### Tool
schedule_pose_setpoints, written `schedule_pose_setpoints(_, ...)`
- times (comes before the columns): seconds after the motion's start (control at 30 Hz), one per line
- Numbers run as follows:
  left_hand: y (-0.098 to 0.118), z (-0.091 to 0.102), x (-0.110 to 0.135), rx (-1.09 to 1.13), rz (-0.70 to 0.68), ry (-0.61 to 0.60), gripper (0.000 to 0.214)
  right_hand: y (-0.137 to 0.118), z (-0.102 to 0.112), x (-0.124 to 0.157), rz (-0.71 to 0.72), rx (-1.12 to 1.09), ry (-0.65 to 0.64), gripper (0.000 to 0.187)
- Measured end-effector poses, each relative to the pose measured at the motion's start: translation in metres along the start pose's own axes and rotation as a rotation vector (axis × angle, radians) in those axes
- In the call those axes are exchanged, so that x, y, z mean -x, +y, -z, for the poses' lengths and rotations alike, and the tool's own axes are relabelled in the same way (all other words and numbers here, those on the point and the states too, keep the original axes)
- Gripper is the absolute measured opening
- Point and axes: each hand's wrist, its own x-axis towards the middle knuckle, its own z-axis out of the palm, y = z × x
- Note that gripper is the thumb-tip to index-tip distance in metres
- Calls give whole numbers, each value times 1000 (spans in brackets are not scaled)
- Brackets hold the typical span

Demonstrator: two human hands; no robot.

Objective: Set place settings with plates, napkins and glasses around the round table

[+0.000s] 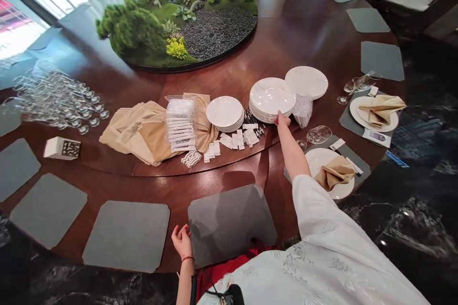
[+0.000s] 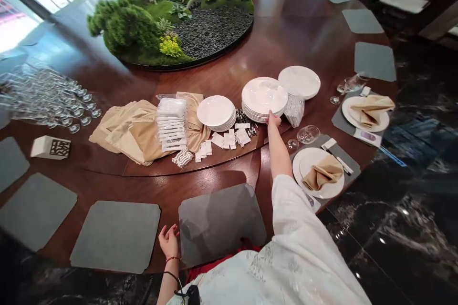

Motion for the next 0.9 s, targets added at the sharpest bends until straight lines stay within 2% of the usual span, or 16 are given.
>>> schedule_pose_setpoints(0.1, 0, -15, 14, 40, 42, -30, 34, 7, -9, 5, -46, -134, -30, 21)
schedule_pose_setpoints(0.23, -1, -27, 30, 57, 8, -258, 47, 11, -19, 21, -98, -286, -33, 15)
schedule_pose_setpoints(0.3, -3, -29, 38, 63, -3, -320, 53, 11, -25, 33, -115, -410, 2, 11)
schedule_pose_setpoints(0.33, -4, -29, 41, 74, -5, -322, 53, 11, -27, 40, -115, -455, 19, 13)
schedule_pose_setpoints(0.43, -7, -29, 53, 126, -10, -286, 51, 10, -33, 61, -94, -523, 24, 33)
schedule_pose_setpoints(0.53, -6, -31, 64, 159, -28, -313, 48, 11, -22, 86, -47, -498, -30, 46)
schedule_pose_setpoints(0.63, 7, -34, 72, 169, -52, -391, 42, 25, 21, 120, 26, -450, -116, 45)
schedule_pose_setpoints(0.73, 34, -39, 77, 163, -114, -467, 34, 49, 96, 162, 152, -306, -240, 42)
schedule_pose_setpoints(0.83, 71, -47, 83, 138, -326, -510, 25, 65, 173, 206, 320, -75, -413, 45)
schedule_pose_setpoints(0.9, 97, -53, 87, 119, -527, -535, 25, 66, 205, 233, 452, 41, -518, 46)
